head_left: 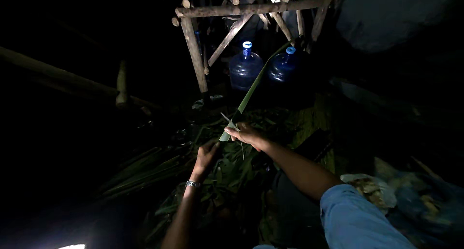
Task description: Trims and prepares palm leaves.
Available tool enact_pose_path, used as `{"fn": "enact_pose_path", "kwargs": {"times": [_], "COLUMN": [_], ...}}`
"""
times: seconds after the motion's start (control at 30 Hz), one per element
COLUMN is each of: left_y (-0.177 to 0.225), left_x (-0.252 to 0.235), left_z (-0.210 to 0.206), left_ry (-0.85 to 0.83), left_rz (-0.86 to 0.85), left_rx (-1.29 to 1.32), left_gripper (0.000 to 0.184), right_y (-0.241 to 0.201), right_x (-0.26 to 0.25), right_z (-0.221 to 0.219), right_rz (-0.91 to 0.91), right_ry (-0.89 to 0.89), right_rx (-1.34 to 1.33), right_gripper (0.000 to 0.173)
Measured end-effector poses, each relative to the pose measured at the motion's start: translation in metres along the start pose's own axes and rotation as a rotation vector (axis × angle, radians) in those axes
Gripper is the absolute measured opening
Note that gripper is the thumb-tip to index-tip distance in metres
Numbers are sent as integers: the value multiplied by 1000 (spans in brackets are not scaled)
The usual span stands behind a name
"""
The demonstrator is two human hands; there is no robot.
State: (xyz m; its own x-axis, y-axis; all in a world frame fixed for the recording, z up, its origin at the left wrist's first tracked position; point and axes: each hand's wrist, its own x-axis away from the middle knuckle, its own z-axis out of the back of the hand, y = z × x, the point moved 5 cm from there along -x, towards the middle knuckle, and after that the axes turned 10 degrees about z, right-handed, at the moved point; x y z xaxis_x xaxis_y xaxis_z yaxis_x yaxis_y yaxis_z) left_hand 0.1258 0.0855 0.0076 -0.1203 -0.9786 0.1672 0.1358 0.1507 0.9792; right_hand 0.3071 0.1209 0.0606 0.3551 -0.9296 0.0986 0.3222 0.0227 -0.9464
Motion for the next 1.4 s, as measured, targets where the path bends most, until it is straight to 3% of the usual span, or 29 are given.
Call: {"fn": "enact_pose_path", "kwargs": {"times": [0.07,0.27,0.43,0.57,0.73,1.1,1.23,1.4], "left_y": [-4,0,6,7,4,1,8,2], "left_x": [-7,-10,-2,0,4,-2,8,1], "left_z": [-6,10,25,23,24,15,10,11], "left_ry": [10,126,193,172,165,50,16,-82], "left_rz": [-17,-38,-28,10,-2,-46,76,31], "left_rx": [8,-48,-2,23,17,186,364,441], "left_gripper": [22,23,20,20,21,18,14,17], "right_y": [-6,-6,-6,-3,-3,11,9,9], "right_x": [4,14,16,17,14,6,4,2], "right_z": [-1,-4,-14,-22,-25,-36,-45,-42], "right_rz": [9,74,62,104,90,185,300,457], "right_ry": [-39,-128,-196,-228,-116,-178,-190,-180], "right_rx": [46,-93,9,-9,-28,-199,-141,2], "right_gripper": [47,39,42,30,45,4,13,16]}}
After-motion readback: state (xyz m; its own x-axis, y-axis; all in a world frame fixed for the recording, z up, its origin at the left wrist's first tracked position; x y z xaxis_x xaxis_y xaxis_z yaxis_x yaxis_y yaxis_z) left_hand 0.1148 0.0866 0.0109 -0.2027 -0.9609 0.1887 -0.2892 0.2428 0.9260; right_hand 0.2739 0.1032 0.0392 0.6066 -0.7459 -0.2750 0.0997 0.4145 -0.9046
